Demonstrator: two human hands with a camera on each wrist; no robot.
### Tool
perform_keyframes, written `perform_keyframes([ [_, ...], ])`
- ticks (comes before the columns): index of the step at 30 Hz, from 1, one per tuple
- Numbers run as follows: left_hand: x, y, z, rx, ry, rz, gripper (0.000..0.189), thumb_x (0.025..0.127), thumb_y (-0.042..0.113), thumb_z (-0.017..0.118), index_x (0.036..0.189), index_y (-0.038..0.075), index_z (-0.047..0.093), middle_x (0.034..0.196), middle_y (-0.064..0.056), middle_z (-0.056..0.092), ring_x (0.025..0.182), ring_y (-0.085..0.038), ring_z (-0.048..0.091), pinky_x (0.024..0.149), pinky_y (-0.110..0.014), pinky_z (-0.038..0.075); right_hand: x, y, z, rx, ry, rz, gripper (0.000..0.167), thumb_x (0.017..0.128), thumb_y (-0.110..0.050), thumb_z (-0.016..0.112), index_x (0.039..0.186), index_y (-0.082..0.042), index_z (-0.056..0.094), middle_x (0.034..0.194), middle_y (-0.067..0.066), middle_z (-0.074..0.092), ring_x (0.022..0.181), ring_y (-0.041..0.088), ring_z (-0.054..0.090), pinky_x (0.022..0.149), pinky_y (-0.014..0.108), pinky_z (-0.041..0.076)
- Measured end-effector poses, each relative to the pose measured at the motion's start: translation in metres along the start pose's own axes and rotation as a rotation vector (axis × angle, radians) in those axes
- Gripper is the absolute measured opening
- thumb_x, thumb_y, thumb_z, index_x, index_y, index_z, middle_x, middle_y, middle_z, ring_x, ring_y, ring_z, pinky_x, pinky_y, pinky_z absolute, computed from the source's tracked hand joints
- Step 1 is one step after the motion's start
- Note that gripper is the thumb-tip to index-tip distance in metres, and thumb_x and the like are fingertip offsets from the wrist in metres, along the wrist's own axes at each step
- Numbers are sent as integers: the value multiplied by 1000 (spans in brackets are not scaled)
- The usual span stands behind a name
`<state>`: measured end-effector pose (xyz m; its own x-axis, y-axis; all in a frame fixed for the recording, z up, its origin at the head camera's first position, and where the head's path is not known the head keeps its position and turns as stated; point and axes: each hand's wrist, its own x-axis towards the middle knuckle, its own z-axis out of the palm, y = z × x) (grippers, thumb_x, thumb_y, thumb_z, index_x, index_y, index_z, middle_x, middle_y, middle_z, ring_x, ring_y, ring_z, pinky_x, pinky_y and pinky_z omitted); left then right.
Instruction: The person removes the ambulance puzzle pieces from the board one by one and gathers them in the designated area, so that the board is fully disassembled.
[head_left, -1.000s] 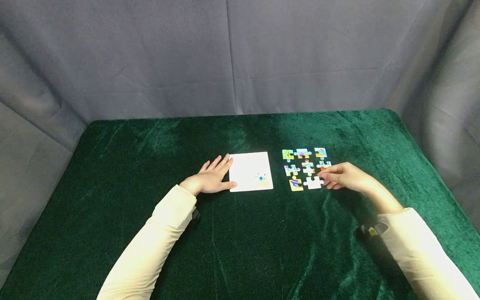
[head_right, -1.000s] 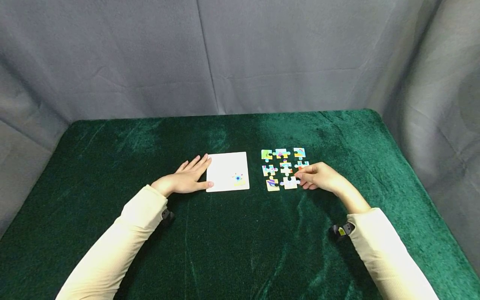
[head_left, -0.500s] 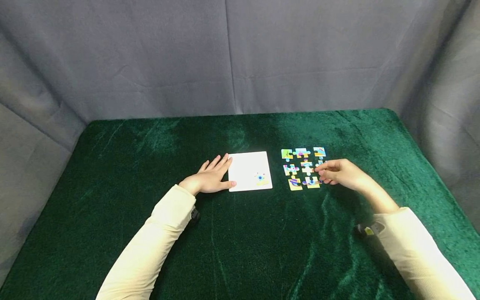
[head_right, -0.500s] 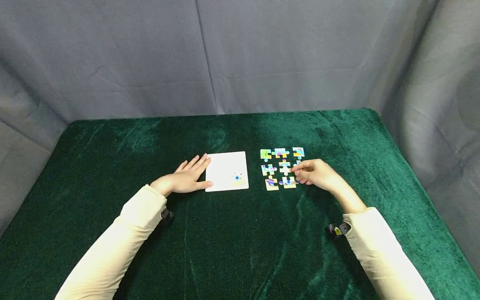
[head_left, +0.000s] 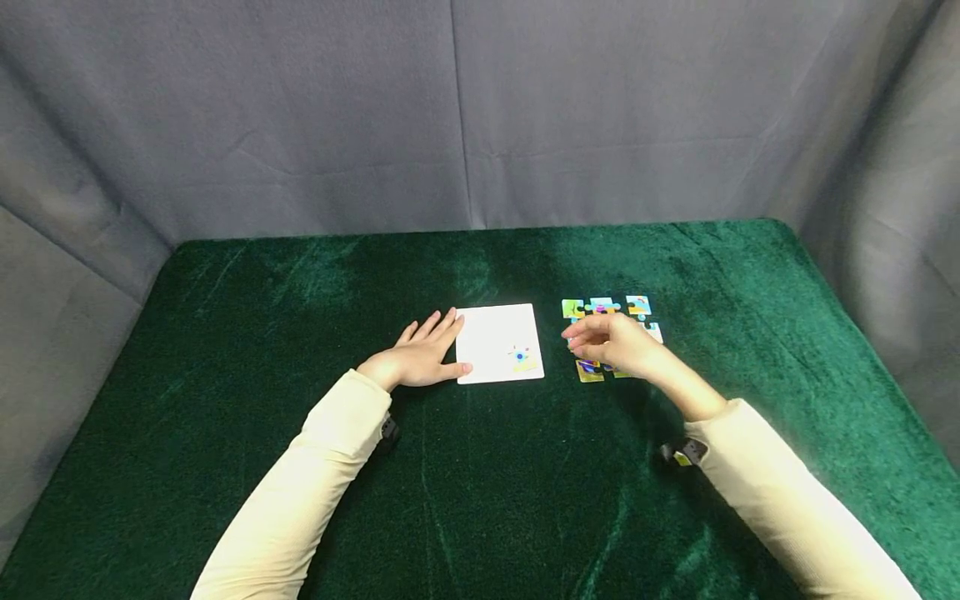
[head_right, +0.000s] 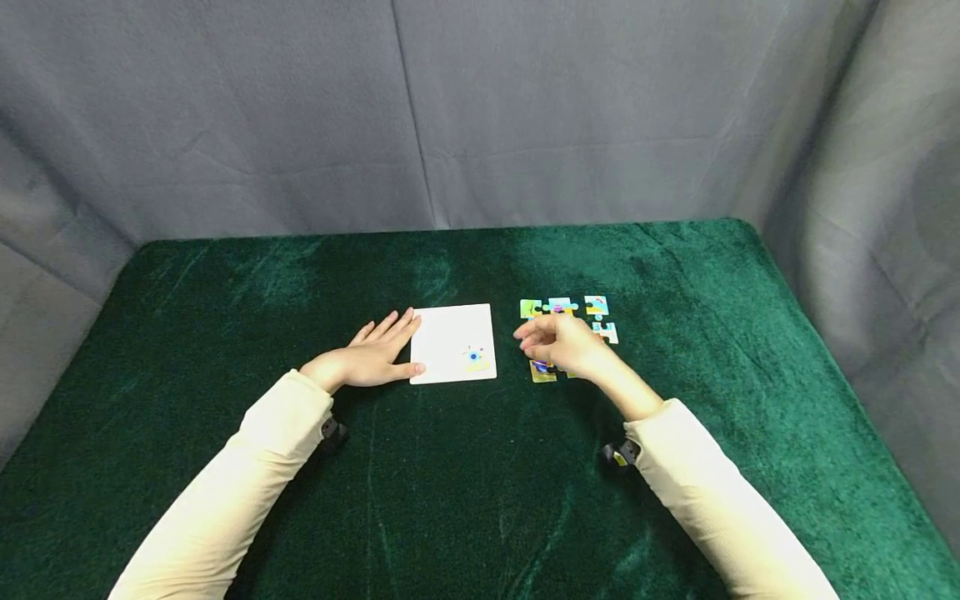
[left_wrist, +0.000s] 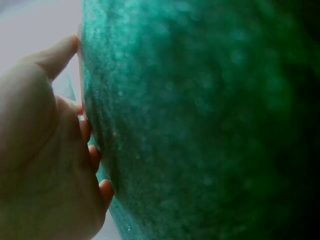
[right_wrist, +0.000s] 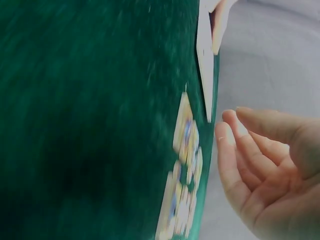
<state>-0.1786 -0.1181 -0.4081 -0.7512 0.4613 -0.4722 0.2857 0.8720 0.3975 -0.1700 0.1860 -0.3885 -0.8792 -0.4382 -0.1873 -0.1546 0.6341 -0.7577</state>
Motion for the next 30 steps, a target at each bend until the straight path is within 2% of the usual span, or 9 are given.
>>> perform_keyframes([
  [7,-2,1,-1,7,-7,3,81,97,50,41,154,10,-1,162,-8,-11,150,-29,-10,119,-53,-6,13,-16,18,-39,-44,-59,26,87,1,60,112,3,64,104,20,68,95,30,65,81,38,54],
  [12,-3,1,-1,7,-6,4,82,97,51,41,154,10,-2,162,-8,-11,150,-29,-11,119,-54,-6,18,-24,27,-41,-59,-52,26,87,2,60,112,1,65,109,19,67,98,31,66,82,38,55],
  [18,-1,0,0,6,-10,-7,82,97,51,39,154,11,-4,162,-7,-12,150,-28,-12,119,-52,-8,23,-27,34,-72,-65,-56,28,85,1,62,112,0,66,111,18,67,94,30,66,77,34,56],
  [24,0,0,2,7,-2,-7,81,97,51,40,154,11,-3,162,-6,-11,150,-27,-12,119,-51,-8,28,-30,38,-108,-79,-46,31,83,0,64,114,1,65,110,18,65,86,24,64,68,26,49],
  [30,0,1,1,9,-2,-3,81,97,51,40,154,11,-2,162,-7,-11,150,-28,-11,119,-52,-7,28,-32,41,-127,-82,-62,35,79,3,68,114,0,66,111,20,60,93,27,64,75,29,53],
])
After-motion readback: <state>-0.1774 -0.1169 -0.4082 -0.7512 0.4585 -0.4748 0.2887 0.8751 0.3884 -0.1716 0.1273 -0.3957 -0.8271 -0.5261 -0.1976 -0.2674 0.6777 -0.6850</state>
